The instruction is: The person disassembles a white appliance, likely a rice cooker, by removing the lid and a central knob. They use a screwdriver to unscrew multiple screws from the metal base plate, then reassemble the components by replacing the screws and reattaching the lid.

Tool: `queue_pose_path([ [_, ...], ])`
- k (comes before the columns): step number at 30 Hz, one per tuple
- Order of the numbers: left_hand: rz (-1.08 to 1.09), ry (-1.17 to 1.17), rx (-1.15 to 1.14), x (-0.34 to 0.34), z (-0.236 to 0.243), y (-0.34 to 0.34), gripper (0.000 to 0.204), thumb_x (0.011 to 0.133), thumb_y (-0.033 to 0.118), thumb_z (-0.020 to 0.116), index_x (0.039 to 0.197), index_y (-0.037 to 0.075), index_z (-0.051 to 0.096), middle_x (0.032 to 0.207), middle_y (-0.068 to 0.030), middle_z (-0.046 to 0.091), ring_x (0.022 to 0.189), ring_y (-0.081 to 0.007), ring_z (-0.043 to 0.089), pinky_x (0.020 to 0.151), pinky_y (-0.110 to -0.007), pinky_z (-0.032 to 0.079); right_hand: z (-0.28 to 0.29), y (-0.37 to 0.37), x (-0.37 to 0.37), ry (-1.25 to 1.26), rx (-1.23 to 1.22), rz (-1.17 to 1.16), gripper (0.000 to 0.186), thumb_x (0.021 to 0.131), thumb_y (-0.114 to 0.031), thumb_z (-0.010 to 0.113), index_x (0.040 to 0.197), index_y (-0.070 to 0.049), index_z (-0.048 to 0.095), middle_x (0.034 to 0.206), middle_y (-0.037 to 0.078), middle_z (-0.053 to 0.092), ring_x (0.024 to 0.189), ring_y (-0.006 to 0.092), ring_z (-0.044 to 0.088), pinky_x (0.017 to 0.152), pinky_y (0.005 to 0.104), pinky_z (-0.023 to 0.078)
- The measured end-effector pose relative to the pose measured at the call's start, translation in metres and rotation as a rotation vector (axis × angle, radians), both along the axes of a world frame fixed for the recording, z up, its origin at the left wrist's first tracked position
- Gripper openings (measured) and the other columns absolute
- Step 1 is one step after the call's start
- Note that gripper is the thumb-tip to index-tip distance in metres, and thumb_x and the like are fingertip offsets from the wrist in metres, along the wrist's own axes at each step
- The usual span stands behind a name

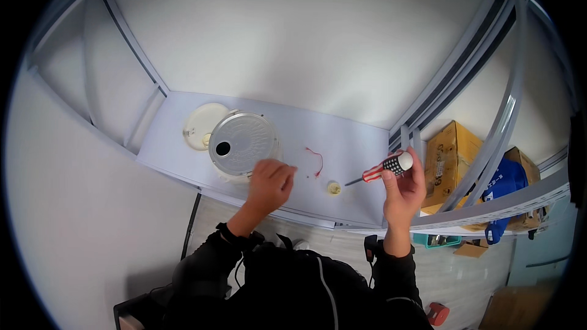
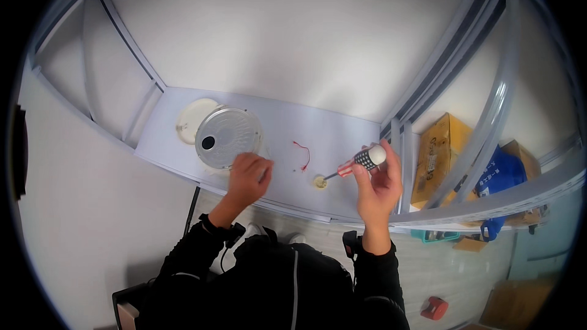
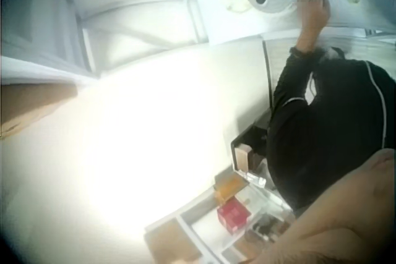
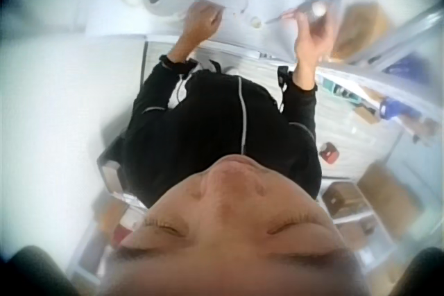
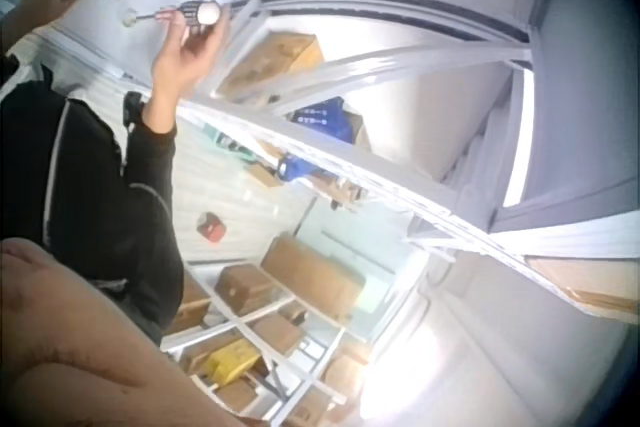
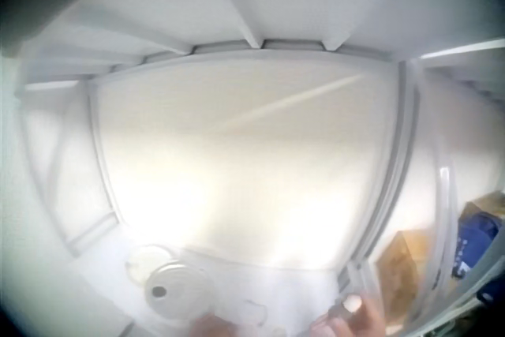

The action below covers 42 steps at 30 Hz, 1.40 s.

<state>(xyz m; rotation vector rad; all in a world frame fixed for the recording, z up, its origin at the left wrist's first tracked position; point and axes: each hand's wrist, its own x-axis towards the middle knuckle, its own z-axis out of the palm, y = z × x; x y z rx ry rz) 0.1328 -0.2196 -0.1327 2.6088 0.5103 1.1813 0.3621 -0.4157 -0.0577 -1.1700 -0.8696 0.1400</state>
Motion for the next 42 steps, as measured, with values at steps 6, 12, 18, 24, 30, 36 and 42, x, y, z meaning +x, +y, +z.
queue_pose_path([
  [6,0.251,0.059,-0.013,-0.021,0.013,0.026,0.035,0.079,0.017,0.084,0.113,0.011,0.076,0.112,-0.0035,0.071,0.11,-0.0294,0.063,0.097,-0.047,0.047,0.008,0.044,-0.028,-0.019,0.092,0.132,0.061,0.093,0.003,0.077,0.147,-0.001,0.048,0.133,0.014,0.059,0.12,0.0261,0.065,0.102,0.0393,0.055],
  [12,0.081,0.118,-0.077,-0.051,0.006,0.048,0.029,0.084,0.02,0.081,0.113,0.015,0.08,0.111,0.0026,0.074,0.112,-0.0243,0.064,0.108,-0.049,0.043,0.016,0.072,-0.06,-0.047,0.124,0.183,0.061,0.094,0.004,0.075,0.148,-0.002,0.047,0.132,0.015,0.059,0.12,0.028,0.066,0.105,0.0441,0.055],
  [18,-0.115,0.223,-0.025,-0.096,0.017,0.09,0.023,0.086,0.019,0.08,0.109,0.022,0.082,0.108,0.0072,0.077,0.114,-0.0197,0.068,0.119,-0.052,0.036,0.021,0.106,-0.103,-0.077,0.181,0.156,0.06,0.093,0.002,0.076,0.146,-0.002,0.047,0.131,0.015,0.058,0.115,0.0277,0.067,0.107,0.0474,0.053],
  [24,-0.285,0.28,-0.08,-0.134,0.026,0.127,0.019,0.084,0.015,0.081,0.103,0.02,0.081,0.104,0.0052,0.077,0.116,-0.019,0.068,0.124,-0.053,0.031,0.024,0.134,-0.148,-0.187,0.162,0.141,0.061,0.094,-0.002,0.078,0.145,-0.001,0.046,0.129,0.016,0.056,0.111,0.0261,0.067,0.105,0.0471,0.054],
  [30,-0.285,0.196,-0.071,-0.13,0.021,0.131,0.017,0.081,0.02,0.083,0.098,0.017,0.079,0.096,0.0031,0.069,0.105,-0.0213,0.064,0.11,-0.047,0.041,0.015,0.154,-0.191,-0.154,0.102,0.166,0.062,0.097,-0.004,0.075,0.149,-0.001,0.041,0.135,0.018,0.056,0.113,0.0268,0.069,0.097,0.0425,0.058],
  [36,-0.239,-0.006,-0.037,-0.109,0.004,0.12,0.014,0.079,0.023,0.085,0.091,0.018,0.08,0.091,0.0044,0.063,0.096,-0.0214,0.058,0.088,-0.039,0.042,0.004,0.17,-0.216,-0.208,-0.038,-0.009,0.062,0.098,-0.004,0.074,0.15,-0.001,0.042,0.136,0.02,0.06,0.113,0.025,0.069,0.094,0.0385,0.058],
  [42,-0.235,-0.061,-0.003,-0.103,0.001,0.121,0.011,0.076,0.023,0.086,0.086,0.02,0.081,0.085,0.0076,0.062,0.091,-0.0183,0.058,0.084,-0.038,0.041,-0.005,0.176,-0.223,-0.226,-0.085,-0.082,0.062,0.095,-0.006,0.078,0.148,0.0,0.046,0.133,0.017,0.063,0.115,0.0237,0.067,0.095,0.0377,0.058],
])
